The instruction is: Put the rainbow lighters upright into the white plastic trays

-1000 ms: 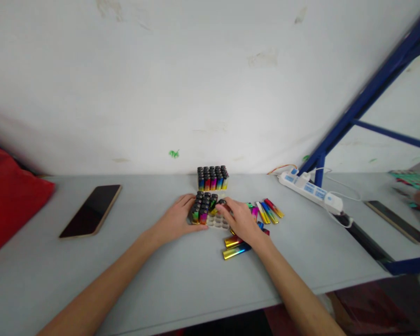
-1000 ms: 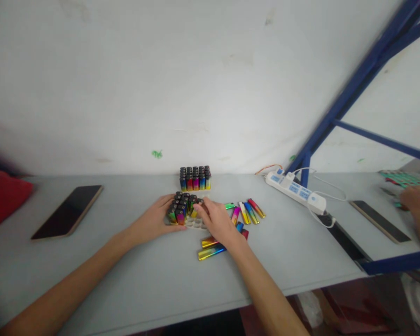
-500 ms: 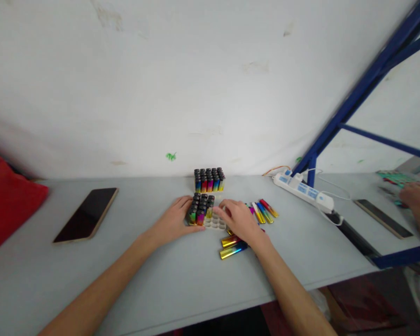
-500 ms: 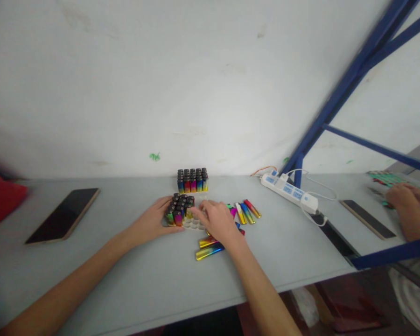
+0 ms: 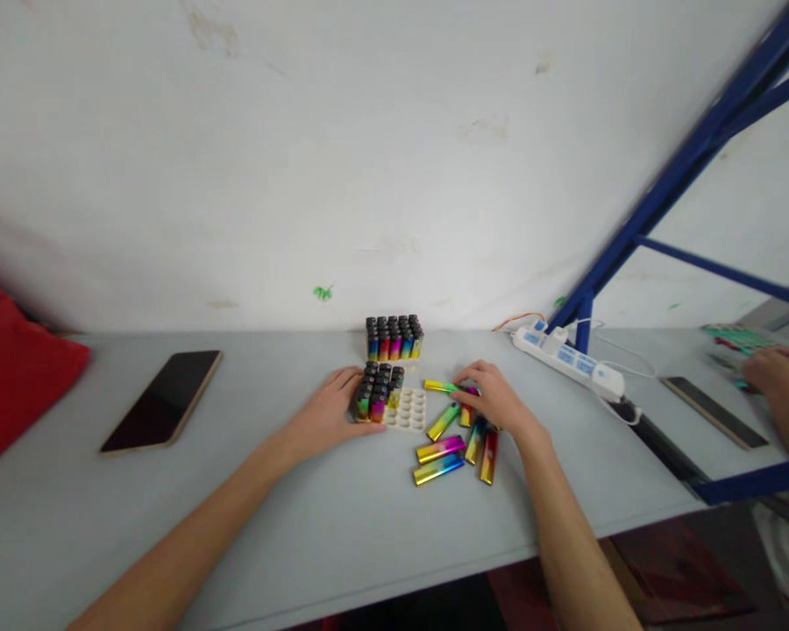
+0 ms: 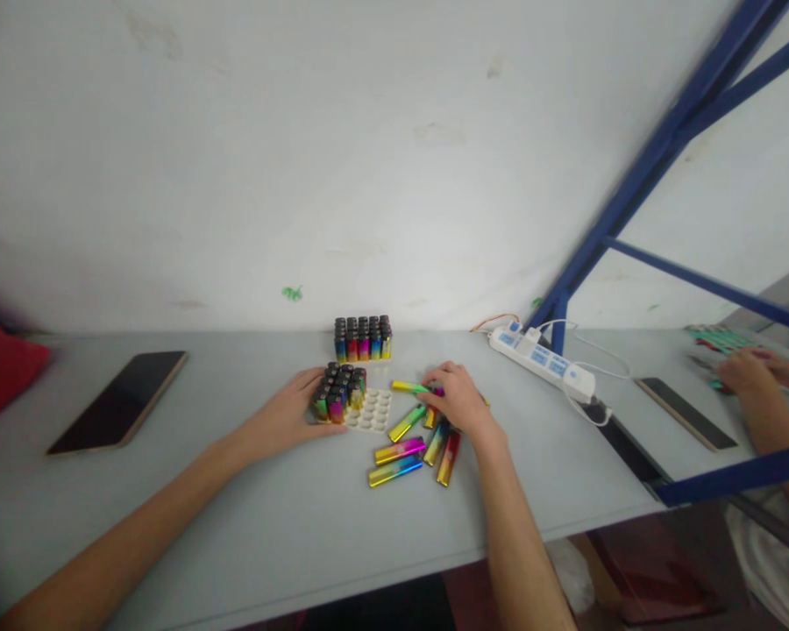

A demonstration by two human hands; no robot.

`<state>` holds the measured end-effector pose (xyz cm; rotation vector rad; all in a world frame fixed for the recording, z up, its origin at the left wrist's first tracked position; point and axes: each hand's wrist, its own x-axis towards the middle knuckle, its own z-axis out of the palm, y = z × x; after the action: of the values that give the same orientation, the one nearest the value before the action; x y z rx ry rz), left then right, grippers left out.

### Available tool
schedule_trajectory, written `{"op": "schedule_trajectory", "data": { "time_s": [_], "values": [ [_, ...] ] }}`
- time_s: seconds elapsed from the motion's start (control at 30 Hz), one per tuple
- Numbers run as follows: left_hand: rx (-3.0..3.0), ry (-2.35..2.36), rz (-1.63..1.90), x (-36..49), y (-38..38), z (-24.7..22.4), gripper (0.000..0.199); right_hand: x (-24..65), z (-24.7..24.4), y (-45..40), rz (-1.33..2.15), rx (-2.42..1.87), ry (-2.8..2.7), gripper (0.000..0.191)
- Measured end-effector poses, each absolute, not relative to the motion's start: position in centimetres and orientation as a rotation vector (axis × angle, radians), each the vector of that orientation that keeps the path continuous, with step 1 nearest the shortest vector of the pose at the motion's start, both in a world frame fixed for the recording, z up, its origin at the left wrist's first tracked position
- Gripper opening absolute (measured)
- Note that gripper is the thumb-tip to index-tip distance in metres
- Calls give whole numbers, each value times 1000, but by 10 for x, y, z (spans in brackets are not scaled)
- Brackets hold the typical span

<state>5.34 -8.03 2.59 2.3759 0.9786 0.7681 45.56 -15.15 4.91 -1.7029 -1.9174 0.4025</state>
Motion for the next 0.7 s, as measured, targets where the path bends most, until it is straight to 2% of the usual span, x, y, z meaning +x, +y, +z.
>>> {"op": "schedule_trajectory", "data": {
  "time_s": [0.13,0.23,0.37,0.57,0.7],
  "values": [
    [2376,985,793,53,-81,27,87,445,59,-150,512,-1570,-1644,35],
    [2386,987,792,52,-81,26,86,426,71,-152,709,-1403,-1372,57],
    [2409,977,783,53,-81,27,84,390,86,-156,964,-1176,-1038,75],
    [2403,977,757,53,-81,27,88,350,102,-146,1187,-1073,-1112,80],
    [2393,967,776,53,-82,27,83,338,100,-134,1010,-1203,-1320,76]
  ]
}}
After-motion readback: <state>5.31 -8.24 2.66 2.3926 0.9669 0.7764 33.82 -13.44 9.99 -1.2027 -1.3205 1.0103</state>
